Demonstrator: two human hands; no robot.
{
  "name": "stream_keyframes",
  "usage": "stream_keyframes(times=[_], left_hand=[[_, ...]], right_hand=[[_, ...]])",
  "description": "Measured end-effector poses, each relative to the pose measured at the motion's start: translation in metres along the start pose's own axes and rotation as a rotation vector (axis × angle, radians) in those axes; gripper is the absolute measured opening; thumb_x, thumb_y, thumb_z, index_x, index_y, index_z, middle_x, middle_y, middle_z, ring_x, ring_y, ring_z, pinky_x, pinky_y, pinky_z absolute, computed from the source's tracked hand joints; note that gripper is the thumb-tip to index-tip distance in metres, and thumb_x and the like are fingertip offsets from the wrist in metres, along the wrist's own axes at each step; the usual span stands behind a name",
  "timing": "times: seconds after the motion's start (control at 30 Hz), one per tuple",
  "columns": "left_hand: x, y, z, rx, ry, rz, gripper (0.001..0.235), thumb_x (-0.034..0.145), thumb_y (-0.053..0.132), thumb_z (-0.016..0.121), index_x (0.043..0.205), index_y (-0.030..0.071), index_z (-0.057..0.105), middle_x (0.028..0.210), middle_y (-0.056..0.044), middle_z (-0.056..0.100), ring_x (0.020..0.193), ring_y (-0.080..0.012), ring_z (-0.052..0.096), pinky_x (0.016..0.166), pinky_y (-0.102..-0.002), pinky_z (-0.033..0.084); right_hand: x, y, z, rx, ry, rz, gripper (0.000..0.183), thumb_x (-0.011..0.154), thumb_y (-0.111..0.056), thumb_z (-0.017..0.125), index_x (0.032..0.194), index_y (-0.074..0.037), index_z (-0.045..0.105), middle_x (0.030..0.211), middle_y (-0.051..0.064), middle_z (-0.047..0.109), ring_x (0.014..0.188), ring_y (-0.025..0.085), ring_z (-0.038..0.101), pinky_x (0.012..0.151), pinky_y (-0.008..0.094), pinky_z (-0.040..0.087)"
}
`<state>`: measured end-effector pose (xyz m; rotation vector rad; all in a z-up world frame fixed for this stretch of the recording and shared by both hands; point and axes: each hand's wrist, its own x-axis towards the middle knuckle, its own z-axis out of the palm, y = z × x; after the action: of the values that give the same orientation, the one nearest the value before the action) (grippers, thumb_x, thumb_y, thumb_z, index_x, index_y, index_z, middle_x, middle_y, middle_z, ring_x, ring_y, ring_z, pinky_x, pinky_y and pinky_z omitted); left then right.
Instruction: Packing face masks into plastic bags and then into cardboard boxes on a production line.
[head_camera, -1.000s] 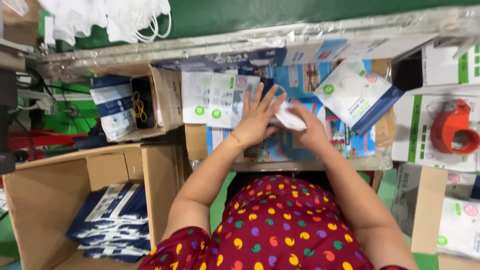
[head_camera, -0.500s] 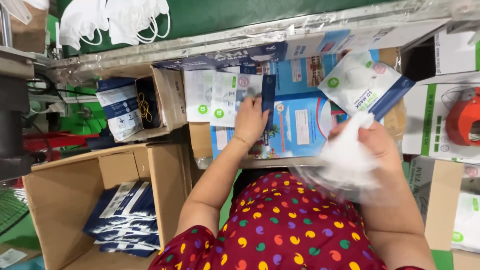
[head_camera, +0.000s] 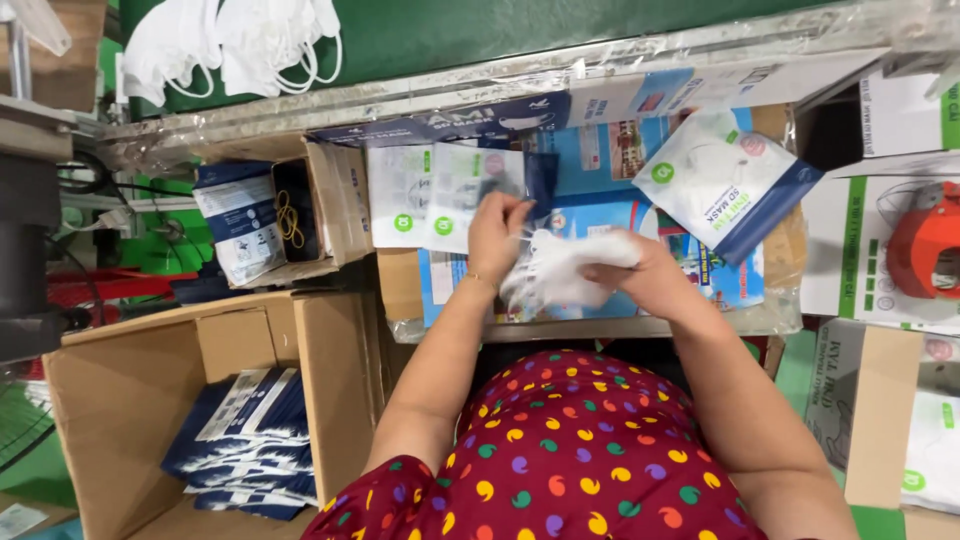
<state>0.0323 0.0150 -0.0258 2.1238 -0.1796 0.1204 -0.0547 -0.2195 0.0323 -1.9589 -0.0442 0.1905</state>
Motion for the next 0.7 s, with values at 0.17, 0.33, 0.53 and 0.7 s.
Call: stream_keyframes(times=[0.17, 0.33, 0.53, 0.7], left_hand=[[-0.030, -0.001, 0.004, -0.156, -0.094, 0.291, 0.017, 0.090, 0.019, 0.073, 0.100, 0.007, 0.066, 0.094, -0.012, 0.064, 0.086, -0.0300, 0.065, 0.076, -0.039, 0.053], [-0.034, 0.030, -0.009, -0.073, -0.095, 0.243, 0.010, 0.090, 0.019, 0.078, 0.088, 0.010, 0.072, 0.081, -0.010, 0.066, 0.069, -0.0231, 0.067, 0.065, -0.034, 0.054], [-0.024, 0.042, -0.009, -0.875, -0.467, -0.289, 0.016, 0.095, 0.019, 0.070, 0.104, 0.006, 0.067, 0.090, -0.009, 0.066, 0.079, -0.0239, 0.068, 0.072, -0.035, 0.055], [0.006, 0.084, -0.047, -0.206, -0.202, 0.424, 0.016, 0.095, 0.013, 0.070, 0.109, 0.007, 0.067, 0.112, -0.010, 0.070, 0.116, -0.0302, 0.062, 0.104, -0.042, 0.044]], right_hand=[[0.015, -0.003, 0.021, 0.144, 0.124, 0.110, 0.038, 0.083, -0.020, 0.081, 0.117, -0.009, 0.070, 0.105, 0.010, 0.076, 0.094, 0.017, 0.072, 0.082, 0.032, 0.055], [0.023, -0.008, 0.015, -0.103, 0.306, 0.149, 0.026, 0.089, -0.024, 0.080, 0.110, -0.009, 0.076, 0.100, 0.009, 0.077, 0.090, 0.015, 0.073, 0.081, 0.031, 0.056], [0.007, 0.016, 0.020, 0.192, 0.005, 0.080, 0.029, 0.088, -0.015, 0.071, 0.115, -0.007, 0.071, 0.098, 0.002, 0.075, 0.092, 0.010, 0.068, 0.083, 0.030, 0.054], [-0.002, -0.014, 0.019, 0.155, -0.048, 0.085, 0.027, 0.087, -0.010, 0.071, 0.114, -0.005, 0.070, 0.096, 0.003, 0.075, 0.089, 0.010, 0.066, 0.080, 0.028, 0.055]])
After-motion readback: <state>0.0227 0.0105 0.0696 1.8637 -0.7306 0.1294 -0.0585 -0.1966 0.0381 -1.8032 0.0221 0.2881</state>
